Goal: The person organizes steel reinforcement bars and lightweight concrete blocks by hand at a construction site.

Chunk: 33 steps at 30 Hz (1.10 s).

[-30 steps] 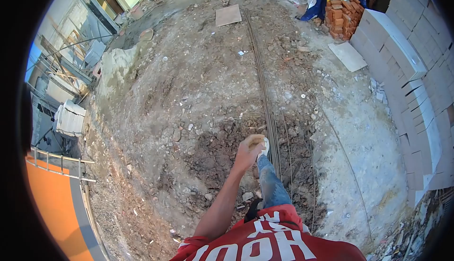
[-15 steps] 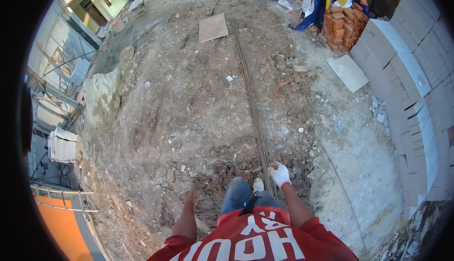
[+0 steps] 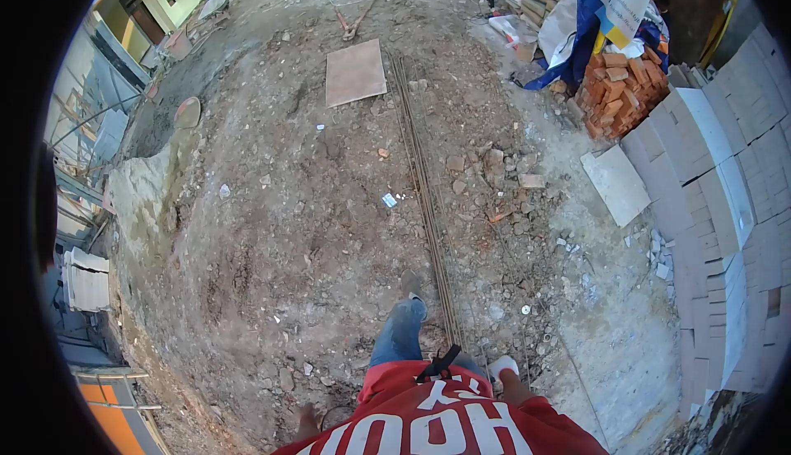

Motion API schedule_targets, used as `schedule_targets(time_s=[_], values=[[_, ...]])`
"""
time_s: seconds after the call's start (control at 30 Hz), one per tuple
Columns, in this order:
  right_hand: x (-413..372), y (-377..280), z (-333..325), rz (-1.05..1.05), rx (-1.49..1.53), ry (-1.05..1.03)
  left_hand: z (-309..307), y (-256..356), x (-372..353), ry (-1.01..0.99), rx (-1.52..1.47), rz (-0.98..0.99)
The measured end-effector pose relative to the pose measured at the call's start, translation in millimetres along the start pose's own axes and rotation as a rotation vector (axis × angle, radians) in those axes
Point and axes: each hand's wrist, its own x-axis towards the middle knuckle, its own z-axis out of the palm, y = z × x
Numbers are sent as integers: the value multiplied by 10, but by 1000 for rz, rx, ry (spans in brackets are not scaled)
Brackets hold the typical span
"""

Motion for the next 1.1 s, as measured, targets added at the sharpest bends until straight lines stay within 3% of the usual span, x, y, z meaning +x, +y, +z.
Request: schedule_targets(time_s=[0.03, 0.07, 0.1, 0.13, 0.17, 0.23, 0.33, 0.4, 0.47, 0.53, 0.67, 0.77, 0.83, 0.9, 0.97, 1.0, 1.03, 1.07, 1.1], values=[[-37, 49, -185, 108, 51, -26, 458, 768, 292, -37, 202, 174], [-119, 33, -388, 13, 156, 87, 954, 1125, 284, -137, -2, 249], [62, 134, -348, -112, 283, 245, 1464, 1889, -433, -219, 92, 350], [285, 190, -320, -38, 711, 223, 1964, 2473, -569, -353, 107, 491], [195, 16, -664, -10, 901, 204, 2420, 3073, -1195, -449, 144, 643], [-90, -449, -1460, -94, 966, 350, 3227, 3992, -2136, -622, 246, 905], [201, -813, -1858, -94, 1049, 475, 4102, 4855, -3274, -790, 355, 1188], [353, -1054, -2081, -77, 1098, 473, 4529, 5145, -3705, -843, 409, 1216], [456, -1230, -2304, -64, 840, 363, 4911, 5239, -3824, -888, 455, 1246], [749, -1338, -2377, -46, 824, 321, 5246, 5283, -3727, -894, 534, 1090], [1691, -1464, -2415, 23, 871, 193, 5670, 5258, -3201, -713, 830, 980], [2756, -1564, -2439, 111, 943, 92, 5936, 5204, -2864, -551, 833, 712], [3486, -1700, -2493, 241, 1077, 76, 6307, 5249, -2824, -520, 1031, 670], [4057, -1857, -2753, 263, 1427, 91, 6955, 5302, -2653, -543, 1248, 821], [4735, -2030, -2724, 300, 2133, -33, 7806, 5327, -2524, -592, 1439, 922], [4922, -2055, -2927, 429, 2184, -175, 8307, 5349, -2368, -597, 1653, 1148], [5250, -2087, -2756, 428, 2345, -250, 8855, 5284, -2359, -673, 1635, 1276], [5563, -2171, -2639, 564, 2363, -226, 9408, 5246, -2326, -761, 1686, 1252], [6010, -2173, -2022, 260, 2799, -338, 9927, 5251, -2029, -703, 1847, 1389]])
